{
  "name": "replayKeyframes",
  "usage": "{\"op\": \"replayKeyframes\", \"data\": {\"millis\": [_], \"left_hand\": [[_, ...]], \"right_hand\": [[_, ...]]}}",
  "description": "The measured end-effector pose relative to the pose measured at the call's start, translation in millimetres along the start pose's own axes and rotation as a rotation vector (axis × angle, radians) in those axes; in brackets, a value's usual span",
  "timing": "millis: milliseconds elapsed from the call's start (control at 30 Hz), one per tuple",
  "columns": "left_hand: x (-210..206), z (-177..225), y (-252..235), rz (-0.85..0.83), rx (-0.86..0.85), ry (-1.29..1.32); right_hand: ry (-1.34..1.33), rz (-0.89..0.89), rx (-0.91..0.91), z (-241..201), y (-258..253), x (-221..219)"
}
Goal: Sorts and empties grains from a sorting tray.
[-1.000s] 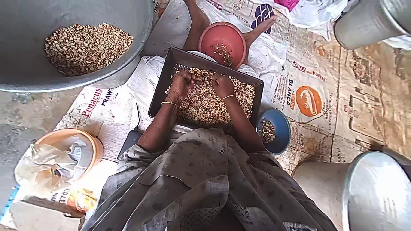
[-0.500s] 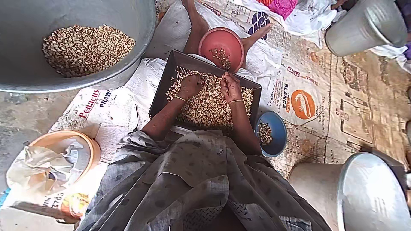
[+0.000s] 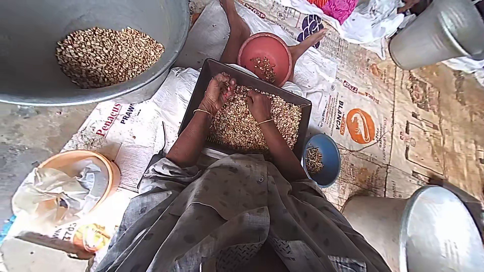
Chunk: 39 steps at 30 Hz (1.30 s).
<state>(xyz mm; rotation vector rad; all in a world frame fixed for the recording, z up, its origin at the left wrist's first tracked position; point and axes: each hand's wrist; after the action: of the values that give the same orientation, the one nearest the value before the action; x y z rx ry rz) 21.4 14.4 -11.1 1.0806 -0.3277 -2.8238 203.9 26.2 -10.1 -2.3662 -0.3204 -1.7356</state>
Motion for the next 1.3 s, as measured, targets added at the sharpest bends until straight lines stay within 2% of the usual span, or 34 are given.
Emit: {"op": "replayKeyframes", "data": {"millis": [100, 200, 267, 333, 400, 467, 533, 600, 633, 700, 800, 867, 967, 1033, 1100, 1167, 1233, 1300], "left_hand": [[6.3, 0.4, -4.8, 0.037, -0.048, 0.006], [9.7, 3.8, -6.7, 0.086, -0.060, 0.009], [9.8, 6.9, -6.2, 0.108, -0.052, -0.042], [10.4, 8.3, -4.1, 0.106, -0.030, -0.142], [11.5, 8.0, -4.1, 0.100, -0.012, -0.280], [5.7, 8.4, -1.8, 0.137, 0.002, -0.491], [4.1, 3.0, -3.3, 0.148, -0.047, -0.776], [8.5, -3.8, -7.3, 0.077, -0.106, -1.079], [7.5, -4.5, -7.2, 0.039, -0.094, -1.240], [1.1, -4.8, -2.5, -0.023, -0.030, -1.479], [-4.7, -2.3, 2.4, -0.062, 0.033, -1.583], [-3.7, -1.5, 1.7, -0.096, 0.013, -1.580], [1.8, -3.8, -3.3, -0.130, -0.005, -1.559], [5.4, -2.6, -6.4, -0.142, -0.005, -1.499], [7.0, -1.4, -6.1, -0.109, -0.028, -1.314], [4.0, -0.6, -2.4, -0.017, -0.004, -0.968], [-0.5, 1.7, -2.8, 0.089, 0.084, -0.535], [-0.5, 8.4, -2.2, 0.144, 0.134, -0.317]], "right_hand": [[0.023, 0.052, -0.008, 0.9, 1.1, -4.4], [-0.199, 0.157, 0.016, 17.8, -3.5, -11.2], [-0.514, 0.212, 0.018, 30.3, -7.9, -11.6], [-1.013, 0.189, -0.028, 36.6, -6.3, -6.5], [-1.542, 0.063, -0.090, 38.7, -0.6, 4.9], [-1.736, -0.068, -0.077, 44.3, -0.1, 10.5], [-1.635, -0.068, -0.106, 43.3, -5.0, 13.1], [-1.416, -0.008, -0.191, 30.3, -12.3, 16.6], [-1.257, 0.034, -0.188, 23.4, -16.6, 14.9], [-0.757, 0.065, -0.114, 17.5, -26.9, 6.0], [-0.154, -0.049, -0.145, -13.6, -26.6, 3.5], [-0.003, -0.058, -0.150, -31.0, -21.4, -1.8], [-0.149, 0.045, -0.127, -21.2, -23.1, -10.6], [-0.471, 0.128, -0.086, -1.2, -25.9, -15.2], [-0.880, 0.142, -0.095, 12.7, -23.4, -13.8], [-1.337, 0.066, -0.143, 18.8, -16.3, -0.4], [-1.750, -0.063, -0.101, 28.4, -12.2, 11.3], [-1.927, -0.135, -0.058, 32.0, -13.1, 14.8]]}}
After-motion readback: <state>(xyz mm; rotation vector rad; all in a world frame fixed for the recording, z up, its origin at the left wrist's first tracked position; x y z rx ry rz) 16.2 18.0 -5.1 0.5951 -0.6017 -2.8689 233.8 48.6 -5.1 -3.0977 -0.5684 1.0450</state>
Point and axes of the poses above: each hand's wrist, its own y-axis away from the middle knuckle, its own x-axis out of the back of the hand, z = x × y, and after that the axes turned 3 degrees about z, right-handed
